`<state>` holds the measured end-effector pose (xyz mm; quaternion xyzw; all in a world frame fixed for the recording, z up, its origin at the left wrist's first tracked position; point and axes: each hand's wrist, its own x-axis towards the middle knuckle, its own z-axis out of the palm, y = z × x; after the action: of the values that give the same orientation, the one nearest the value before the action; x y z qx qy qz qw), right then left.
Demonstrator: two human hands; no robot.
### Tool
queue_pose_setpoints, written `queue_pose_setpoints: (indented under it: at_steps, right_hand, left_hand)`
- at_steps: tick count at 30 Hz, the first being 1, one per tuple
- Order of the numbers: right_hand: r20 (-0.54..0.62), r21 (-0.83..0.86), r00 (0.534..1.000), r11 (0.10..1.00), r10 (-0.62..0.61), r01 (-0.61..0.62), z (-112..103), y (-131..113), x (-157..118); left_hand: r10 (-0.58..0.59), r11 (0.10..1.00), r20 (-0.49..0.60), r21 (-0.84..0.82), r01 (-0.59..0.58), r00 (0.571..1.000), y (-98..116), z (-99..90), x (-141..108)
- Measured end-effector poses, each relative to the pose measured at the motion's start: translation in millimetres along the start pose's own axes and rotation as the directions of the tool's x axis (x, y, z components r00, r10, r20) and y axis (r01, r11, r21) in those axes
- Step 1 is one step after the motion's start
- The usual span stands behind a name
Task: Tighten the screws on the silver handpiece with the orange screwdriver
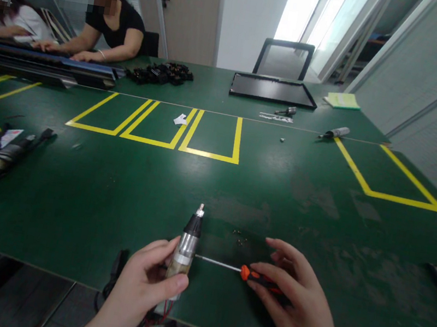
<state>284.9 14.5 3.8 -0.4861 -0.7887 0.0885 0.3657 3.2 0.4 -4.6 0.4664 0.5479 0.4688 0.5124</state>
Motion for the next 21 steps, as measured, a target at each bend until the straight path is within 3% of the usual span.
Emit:
queue_pose_setpoints:
  at_steps: [6,14,21]
  right_hand:
    - [0.127,0.105,0.992,0.994,0.007,-0.021,-3.6,-2.0,0.4]
    - [0.176,0.112,0.981,0.988,0.087,-0.108,-8.6,-7.5,5.8]
    - [0.051,0.081,0.998,0.996,0.023,-0.027,-4.0,-0.7,-0.2]
  left_hand:
    - [0.006,1.000,-0.011,-0.007,-0.006,1.000,-1.4,-0.3,0.8]
    - [0.003,1.000,-0.001,-0.017,-0.003,1.000,1.7,1.0,0.6]
    - [-0.011,1.000,0.006,-0.010,0.011,1.000,1.1,0.6,-0.1]
